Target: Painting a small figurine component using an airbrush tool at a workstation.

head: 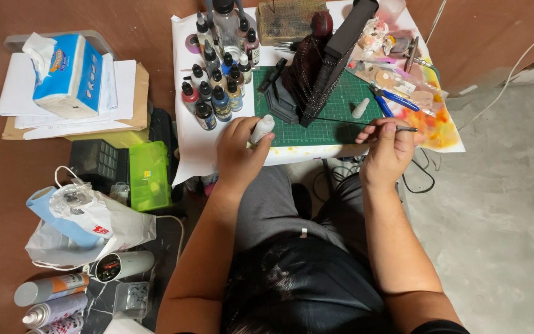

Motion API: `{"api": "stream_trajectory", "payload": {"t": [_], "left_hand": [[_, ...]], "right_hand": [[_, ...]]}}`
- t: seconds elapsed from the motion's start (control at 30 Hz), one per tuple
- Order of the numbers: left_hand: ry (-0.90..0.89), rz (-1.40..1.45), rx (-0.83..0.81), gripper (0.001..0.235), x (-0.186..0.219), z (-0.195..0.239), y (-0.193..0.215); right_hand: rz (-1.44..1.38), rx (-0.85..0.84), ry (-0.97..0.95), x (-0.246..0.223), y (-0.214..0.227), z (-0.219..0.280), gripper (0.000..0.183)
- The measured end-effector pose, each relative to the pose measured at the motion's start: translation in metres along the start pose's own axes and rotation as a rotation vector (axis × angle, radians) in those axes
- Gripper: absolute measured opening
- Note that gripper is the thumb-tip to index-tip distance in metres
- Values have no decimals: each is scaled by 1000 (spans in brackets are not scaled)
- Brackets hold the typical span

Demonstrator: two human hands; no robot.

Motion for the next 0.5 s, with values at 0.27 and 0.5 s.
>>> {"api": "stream_trajectory", "payload": {"t": [0.27,0.5], "left_hand": [[-6,-12,-9,29,0,0,0],[-2,-24,-23,29,0,-1,0]], "right_hand": [[27,-13,-10,7,2,1,20],[29,-34,-17,7,3,2,21]]}}
Point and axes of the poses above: each hand's wrist, its own z-axis away from the middle knuckle, its own y-axis out of the back of the hand, x = y × z, the point moved 4 cm from there along -z, towards the middle knuckle, and after that the axes turned 9 degrees about x, right-handed, at the moved point
